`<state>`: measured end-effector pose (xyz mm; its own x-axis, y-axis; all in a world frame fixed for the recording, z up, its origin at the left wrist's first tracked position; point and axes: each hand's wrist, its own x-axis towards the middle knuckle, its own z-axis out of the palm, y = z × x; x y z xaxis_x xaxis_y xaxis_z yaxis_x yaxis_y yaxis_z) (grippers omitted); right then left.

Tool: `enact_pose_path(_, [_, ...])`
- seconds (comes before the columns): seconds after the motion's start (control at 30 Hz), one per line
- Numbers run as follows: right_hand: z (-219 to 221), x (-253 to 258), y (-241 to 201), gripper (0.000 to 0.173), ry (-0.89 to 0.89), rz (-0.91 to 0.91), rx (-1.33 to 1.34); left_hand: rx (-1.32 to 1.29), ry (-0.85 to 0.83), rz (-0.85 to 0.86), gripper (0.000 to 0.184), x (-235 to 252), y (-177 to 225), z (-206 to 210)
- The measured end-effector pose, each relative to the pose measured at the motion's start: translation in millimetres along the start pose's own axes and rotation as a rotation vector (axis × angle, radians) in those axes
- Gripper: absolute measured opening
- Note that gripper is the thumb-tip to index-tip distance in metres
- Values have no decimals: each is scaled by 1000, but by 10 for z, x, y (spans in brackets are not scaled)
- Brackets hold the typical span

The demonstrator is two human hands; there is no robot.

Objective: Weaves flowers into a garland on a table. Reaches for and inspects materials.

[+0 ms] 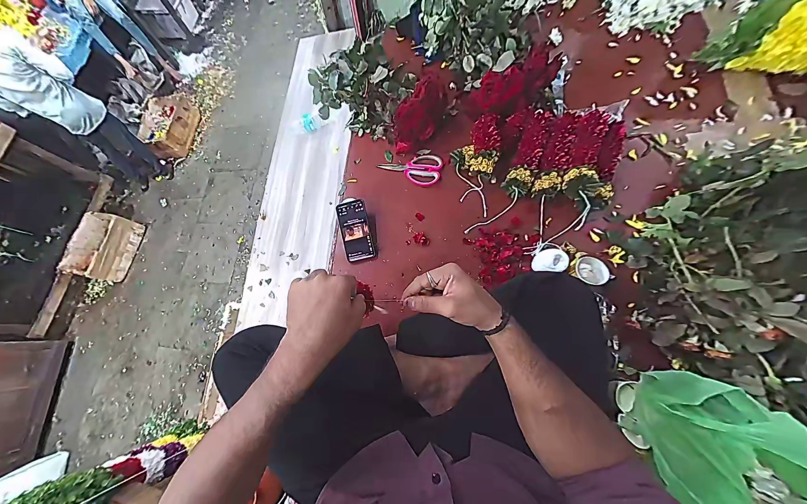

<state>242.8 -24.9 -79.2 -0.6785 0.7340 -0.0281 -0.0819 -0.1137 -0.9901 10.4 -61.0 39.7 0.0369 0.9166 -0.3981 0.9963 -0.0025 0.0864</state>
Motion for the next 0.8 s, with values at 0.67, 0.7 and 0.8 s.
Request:
enact_pose_path(0.67, [-1119, 613, 1029, 23, 241, 678, -864, -779, -219, -109, 18, 255, -684, 813])
enact_pose_path(0.7, [-1094, 722, 1126, 22, 229, 683, -904, -790, -235, -114, 18, 265, -690, 884])
enact_pose_path(0.8, [-1017, 934, 1508, 28, 259, 714, -982, -745, -303, -151, 20, 289, -700, 994])
